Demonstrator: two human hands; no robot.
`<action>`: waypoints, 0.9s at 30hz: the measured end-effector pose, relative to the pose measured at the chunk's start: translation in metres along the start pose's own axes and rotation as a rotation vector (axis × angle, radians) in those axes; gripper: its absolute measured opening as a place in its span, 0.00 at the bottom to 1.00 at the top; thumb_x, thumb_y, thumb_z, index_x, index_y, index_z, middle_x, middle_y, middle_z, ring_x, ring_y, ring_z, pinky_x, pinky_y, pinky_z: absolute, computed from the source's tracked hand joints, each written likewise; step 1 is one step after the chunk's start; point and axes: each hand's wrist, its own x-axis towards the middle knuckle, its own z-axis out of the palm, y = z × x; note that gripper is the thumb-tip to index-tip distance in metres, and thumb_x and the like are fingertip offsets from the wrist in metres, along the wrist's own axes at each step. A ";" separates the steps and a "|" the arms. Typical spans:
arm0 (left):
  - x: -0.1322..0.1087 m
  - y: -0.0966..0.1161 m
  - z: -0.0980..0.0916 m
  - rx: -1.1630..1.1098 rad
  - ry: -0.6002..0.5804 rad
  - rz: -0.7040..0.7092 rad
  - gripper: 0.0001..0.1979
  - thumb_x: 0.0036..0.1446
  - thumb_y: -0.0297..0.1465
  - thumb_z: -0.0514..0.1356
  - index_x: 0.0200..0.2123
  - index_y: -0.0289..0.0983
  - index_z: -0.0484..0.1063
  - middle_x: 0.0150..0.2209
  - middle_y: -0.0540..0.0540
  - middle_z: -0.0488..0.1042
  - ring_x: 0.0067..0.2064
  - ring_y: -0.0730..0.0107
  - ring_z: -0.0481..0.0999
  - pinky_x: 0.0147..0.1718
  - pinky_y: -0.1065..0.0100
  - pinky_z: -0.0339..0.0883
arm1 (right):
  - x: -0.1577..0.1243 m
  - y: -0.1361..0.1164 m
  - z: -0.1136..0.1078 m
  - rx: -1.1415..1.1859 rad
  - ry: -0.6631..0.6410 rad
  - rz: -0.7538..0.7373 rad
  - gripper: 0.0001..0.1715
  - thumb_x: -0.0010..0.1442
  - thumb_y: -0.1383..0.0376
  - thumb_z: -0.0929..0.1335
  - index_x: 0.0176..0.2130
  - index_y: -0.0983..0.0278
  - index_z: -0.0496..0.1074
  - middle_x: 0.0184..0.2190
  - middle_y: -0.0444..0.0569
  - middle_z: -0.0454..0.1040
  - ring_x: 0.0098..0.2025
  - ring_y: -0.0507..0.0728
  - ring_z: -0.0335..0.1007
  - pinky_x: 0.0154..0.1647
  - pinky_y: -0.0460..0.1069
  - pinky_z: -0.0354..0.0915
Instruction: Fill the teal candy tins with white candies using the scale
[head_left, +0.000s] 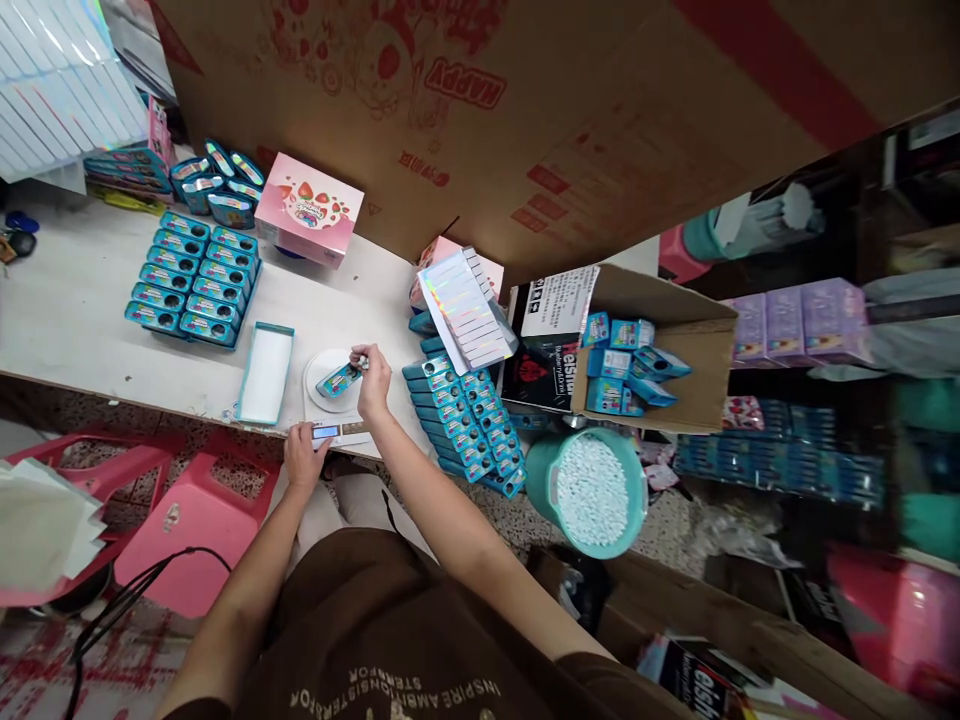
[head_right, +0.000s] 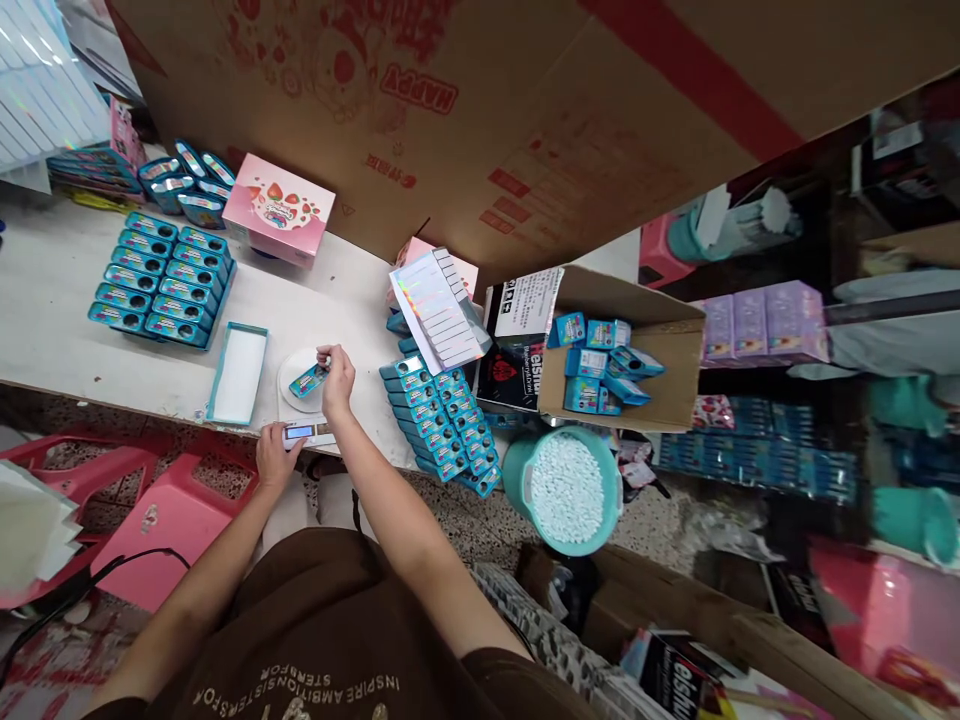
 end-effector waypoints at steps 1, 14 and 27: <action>-0.002 0.000 0.001 0.013 -0.002 0.045 0.21 0.56 0.42 0.56 0.47 0.35 0.65 0.43 0.38 0.68 0.48 0.56 0.67 0.45 0.60 0.61 | 0.000 0.000 0.000 -0.001 0.001 0.000 0.18 0.56 0.56 0.60 0.25 0.64 0.69 0.24 0.43 0.67 0.29 0.49 0.62 0.33 0.45 0.61; -0.009 0.015 0.010 0.110 -0.126 0.282 0.12 0.61 0.34 0.49 0.40 0.38 0.71 0.37 0.42 0.72 0.41 0.60 0.67 0.39 0.62 0.55 | 0.000 0.002 -0.005 -0.083 -0.056 -0.023 0.25 0.59 0.51 0.58 0.26 0.64 0.71 0.26 0.46 0.72 0.32 0.51 0.66 0.38 0.47 0.62; 0.028 0.050 -0.055 -0.095 0.279 0.207 0.09 0.59 0.35 0.54 0.37 0.38 0.71 0.34 0.43 0.74 0.39 0.62 0.68 0.40 0.62 0.54 | -0.004 0.004 -0.003 -0.037 -0.075 -0.015 0.31 0.61 0.49 0.54 0.27 0.64 0.73 0.27 0.47 0.73 0.33 0.53 0.69 0.40 0.48 0.62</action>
